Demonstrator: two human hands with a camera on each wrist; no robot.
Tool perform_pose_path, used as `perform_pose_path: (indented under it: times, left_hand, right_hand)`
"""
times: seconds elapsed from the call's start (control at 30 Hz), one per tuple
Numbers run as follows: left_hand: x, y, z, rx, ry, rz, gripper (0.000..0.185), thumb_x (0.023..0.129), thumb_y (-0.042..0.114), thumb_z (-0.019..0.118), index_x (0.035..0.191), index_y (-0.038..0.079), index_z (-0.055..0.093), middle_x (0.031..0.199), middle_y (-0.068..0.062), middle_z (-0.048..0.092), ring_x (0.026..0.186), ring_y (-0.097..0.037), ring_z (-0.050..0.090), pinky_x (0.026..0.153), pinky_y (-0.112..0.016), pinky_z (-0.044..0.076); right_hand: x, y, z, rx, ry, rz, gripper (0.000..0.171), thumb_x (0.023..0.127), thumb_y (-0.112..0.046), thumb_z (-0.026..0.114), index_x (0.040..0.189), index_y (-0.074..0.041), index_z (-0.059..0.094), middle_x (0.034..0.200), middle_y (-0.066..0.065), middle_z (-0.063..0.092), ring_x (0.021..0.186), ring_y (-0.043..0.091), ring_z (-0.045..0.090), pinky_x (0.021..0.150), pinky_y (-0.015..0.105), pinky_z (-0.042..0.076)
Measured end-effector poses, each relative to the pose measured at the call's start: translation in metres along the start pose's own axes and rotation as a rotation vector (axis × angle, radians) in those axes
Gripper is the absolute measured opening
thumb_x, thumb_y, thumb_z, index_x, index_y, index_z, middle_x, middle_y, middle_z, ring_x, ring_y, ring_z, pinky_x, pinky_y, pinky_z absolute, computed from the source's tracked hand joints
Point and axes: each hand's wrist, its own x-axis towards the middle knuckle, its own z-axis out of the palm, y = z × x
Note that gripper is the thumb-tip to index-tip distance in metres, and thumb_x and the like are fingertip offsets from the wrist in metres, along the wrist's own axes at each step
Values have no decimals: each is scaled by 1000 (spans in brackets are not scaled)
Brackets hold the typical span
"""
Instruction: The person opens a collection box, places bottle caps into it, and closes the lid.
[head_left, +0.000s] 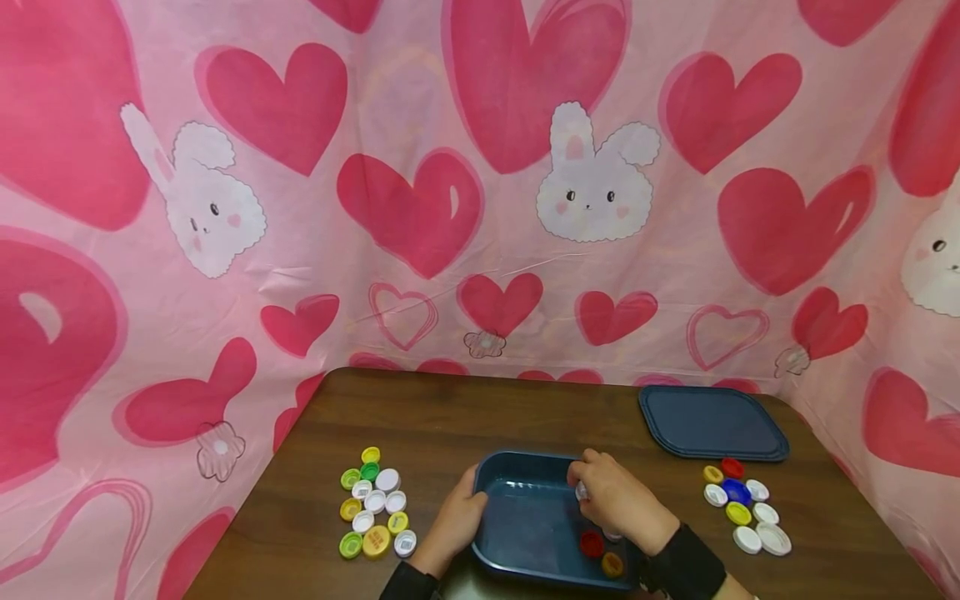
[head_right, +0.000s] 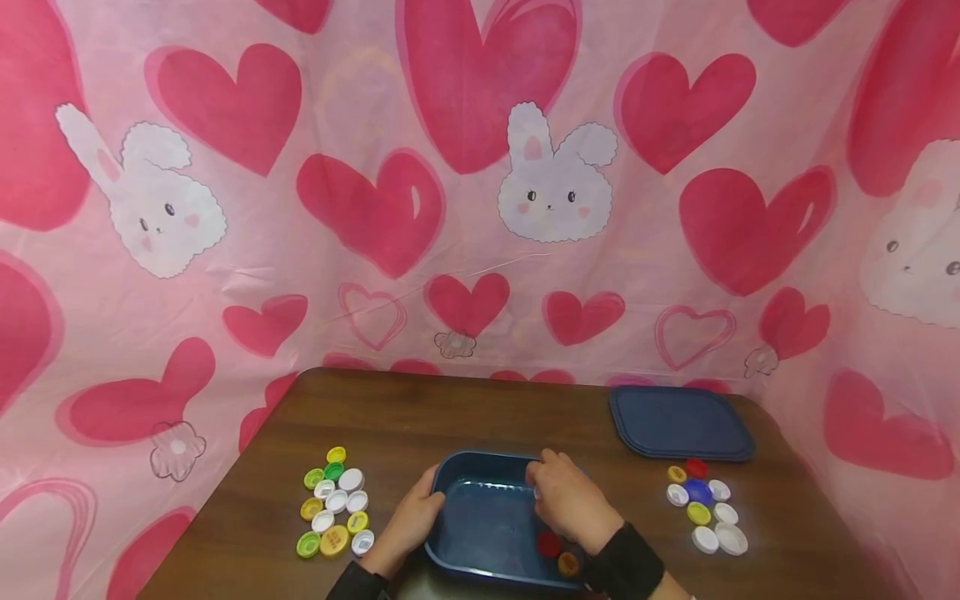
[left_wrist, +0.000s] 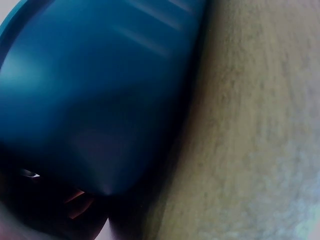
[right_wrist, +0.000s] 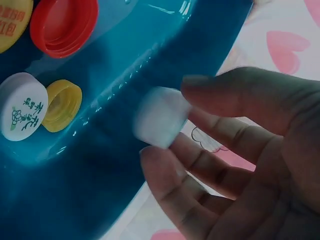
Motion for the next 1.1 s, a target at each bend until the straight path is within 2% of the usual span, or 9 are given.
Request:
perform_pose_path:
  times: [0.2,0.33,0.47,0.63,0.73,0.87,0.97,1.1]
  left_hand:
    - [-1,0,0,11,-5,8,54,93,4,48,146,-9,43,146,-32,48,137,-52,41,110,-69,29]
    - [-1,0,0,9,-10,3,54,94,4,48,146,-9,42,146,-32,47,137,-52,41,110,-69,29]
    - [-2,1,-1,6,-10,-6,55,94,5,48,146,-9,42,147,-32,47,138,-52,40,110,-69,29]
    - [-3,3,-2,3,-15,-20,55,95,5,47,147,-10,40,149,-32,44,139,-52,38,111,-69,28]
    - [-3,3,-2,5,-20,-19,55,95,5,47,147,-11,39,149,-33,44,139,-53,37,111,-70,27]
    - [-2,3,-2,-2,-26,-28,55,95,5,47,147,-11,39,149,-33,43,139,-53,37,111,-70,27]
    - [-2,3,-2,2,-22,-29,55,95,5,47,147,-10,39,149,-32,44,139,-52,37,111,-70,27]
    - [-1,3,-2,9,-18,-24,55,95,5,48,147,-10,40,149,-32,45,139,-52,38,111,-69,27]
  right_hand:
    - [-2,1,-4,6,-22,28,25,80,-3,81,101,-9,70,91,1,54,88,23,54,74,41,50]
    - [-3,1,-9,32,-12,61,25,79,-2,80,102,-8,70,93,3,58,88,21,55,76,42,52]
    - [-5,4,-17,44,6,136,24,81,-5,81,102,-8,70,95,5,59,89,21,56,82,46,54]
    - [-12,15,-26,29,46,172,24,83,-7,80,105,-9,70,96,4,59,88,20,57,81,44,54]
    - [-18,27,-31,23,87,172,25,83,-7,79,106,-7,70,97,5,61,86,20,58,78,44,54]
    - [-29,54,-34,-6,130,190,26,82,-7,78,107,-4,70,97,8,62,89,27,61,82,50,54]
    - [-37,80,-32,-58,147,230,28,81,-7,77,107,-1,69,97,12,62,91,35,62,82,54,53]
    - [-47,116,-26,-112,111,324,29,80,-7,74,107,3,67,97,19,61,90,42,60,80,59,51]
